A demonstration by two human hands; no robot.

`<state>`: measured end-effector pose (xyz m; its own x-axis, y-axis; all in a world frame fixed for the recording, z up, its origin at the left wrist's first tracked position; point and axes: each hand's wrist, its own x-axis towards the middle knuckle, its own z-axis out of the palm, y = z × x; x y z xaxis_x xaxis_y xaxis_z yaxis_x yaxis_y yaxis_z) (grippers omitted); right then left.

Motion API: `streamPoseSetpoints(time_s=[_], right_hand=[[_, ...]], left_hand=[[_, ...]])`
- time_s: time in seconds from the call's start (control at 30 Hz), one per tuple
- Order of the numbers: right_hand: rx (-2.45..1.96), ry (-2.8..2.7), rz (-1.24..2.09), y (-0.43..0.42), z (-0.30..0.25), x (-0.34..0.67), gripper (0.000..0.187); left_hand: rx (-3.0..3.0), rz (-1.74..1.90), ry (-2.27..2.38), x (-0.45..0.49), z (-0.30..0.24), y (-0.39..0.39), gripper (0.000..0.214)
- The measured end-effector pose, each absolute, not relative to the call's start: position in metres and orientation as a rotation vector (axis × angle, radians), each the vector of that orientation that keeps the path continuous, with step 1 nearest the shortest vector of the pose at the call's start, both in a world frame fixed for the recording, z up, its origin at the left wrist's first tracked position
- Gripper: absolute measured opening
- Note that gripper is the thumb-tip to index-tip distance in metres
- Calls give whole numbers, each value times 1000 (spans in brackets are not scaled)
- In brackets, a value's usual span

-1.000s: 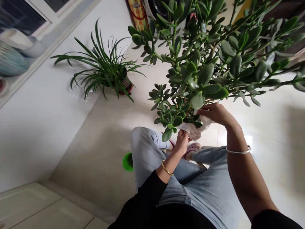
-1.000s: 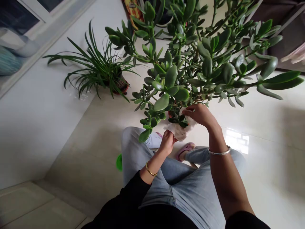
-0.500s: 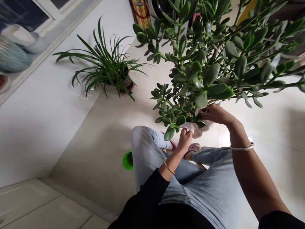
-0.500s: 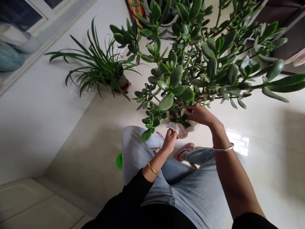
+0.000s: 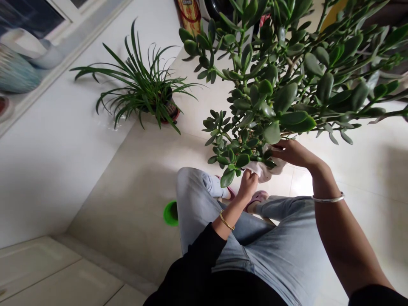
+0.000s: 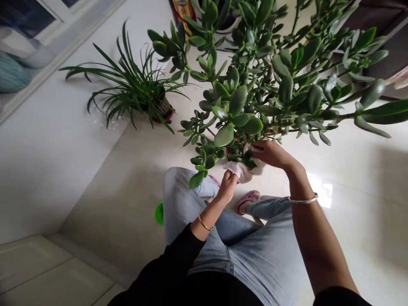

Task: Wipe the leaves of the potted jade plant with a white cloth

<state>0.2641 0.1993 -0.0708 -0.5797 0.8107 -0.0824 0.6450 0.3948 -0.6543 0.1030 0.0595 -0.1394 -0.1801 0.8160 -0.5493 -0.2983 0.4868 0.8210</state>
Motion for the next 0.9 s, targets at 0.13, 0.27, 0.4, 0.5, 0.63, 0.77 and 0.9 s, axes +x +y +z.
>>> streamPoseSetpoints(time_s=[0.13,0.27,0.4,0.5,0.63,0.77,0.9], right_hand=[[-1337,-2387,914,197,-71,263,32],[-1377,-2376,892,196,-74,265,36],[-1399,-2330,861,194,-76,261,43],[-1424,-2287,863,191,-78,258,41],[-1381,-2275,889,187,-80,258,31],[-1384,-2253,900,187,-79,258,27],[-1452,-2269,896,189,-77,256,27]], left_hand=[[505,1074,1418,103,-139,61,14],[517,1079,1426,103,-138,62,14],[539,1081,1428,103,-135,63,16],[554,1077,1423,102,-131,63,17],[562,1079,1432,101,-126,64,17],[566,1078,1443,102,-123,65,20],[570,1083,1457,103,-122,67,22]])
